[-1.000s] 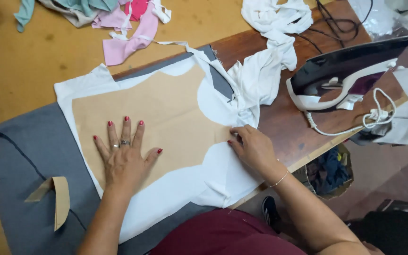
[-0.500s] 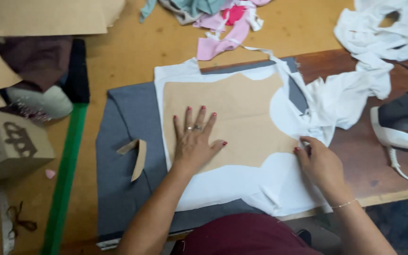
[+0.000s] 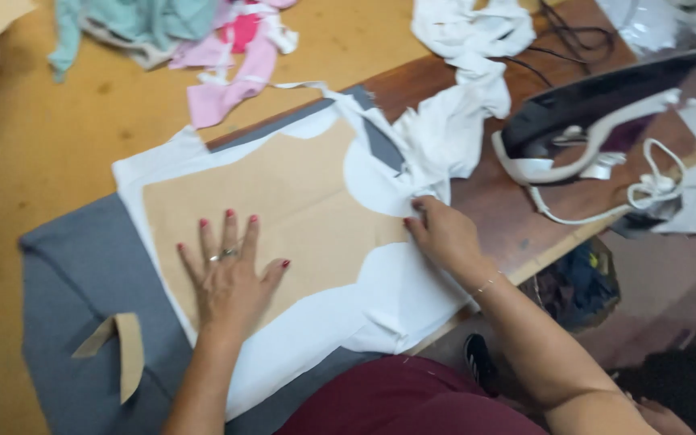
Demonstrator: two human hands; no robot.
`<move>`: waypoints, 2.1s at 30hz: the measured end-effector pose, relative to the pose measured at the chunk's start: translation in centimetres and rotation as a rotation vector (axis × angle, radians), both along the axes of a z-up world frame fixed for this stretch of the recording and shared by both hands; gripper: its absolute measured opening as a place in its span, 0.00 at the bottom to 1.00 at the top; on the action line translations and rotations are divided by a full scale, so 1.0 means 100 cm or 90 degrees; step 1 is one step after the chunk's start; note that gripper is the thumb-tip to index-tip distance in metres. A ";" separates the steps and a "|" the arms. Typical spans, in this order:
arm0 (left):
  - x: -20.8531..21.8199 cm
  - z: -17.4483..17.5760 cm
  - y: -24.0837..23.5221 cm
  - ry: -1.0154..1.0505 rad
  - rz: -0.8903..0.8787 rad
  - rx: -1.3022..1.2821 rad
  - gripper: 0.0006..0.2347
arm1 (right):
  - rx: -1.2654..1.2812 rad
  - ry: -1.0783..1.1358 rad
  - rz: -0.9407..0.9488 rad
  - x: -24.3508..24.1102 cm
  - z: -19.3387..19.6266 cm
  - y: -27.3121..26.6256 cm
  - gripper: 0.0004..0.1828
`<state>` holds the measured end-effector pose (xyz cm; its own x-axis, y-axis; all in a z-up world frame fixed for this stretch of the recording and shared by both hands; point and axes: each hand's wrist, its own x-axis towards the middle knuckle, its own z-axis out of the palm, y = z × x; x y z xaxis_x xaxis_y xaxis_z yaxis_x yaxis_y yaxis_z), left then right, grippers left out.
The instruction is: Tracing the outline of a paper pattern onto fabric using a pen and ironing the fabric.
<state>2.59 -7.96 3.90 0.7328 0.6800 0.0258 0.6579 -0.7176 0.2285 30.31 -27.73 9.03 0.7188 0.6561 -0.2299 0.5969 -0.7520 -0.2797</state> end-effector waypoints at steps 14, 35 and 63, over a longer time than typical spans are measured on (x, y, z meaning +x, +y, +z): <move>0.002 -0.020 0.005 0.033 -0.011 -0.033 0.38 | 0.041 0.002 -0.088 0.022 -0.009 0.019 0.15; 0.005 -0.017 0.005 0.035 -0.008 0.014 0.36 | 0.197 -0.048 0.003 0.013 -0.045 0.037 0.07; -0.004 -0.006 -0.001 0.030 0.011 -0.090 0.38 | 0.189 -0.161 0.300 -0.016 -0.047 0.064 0.17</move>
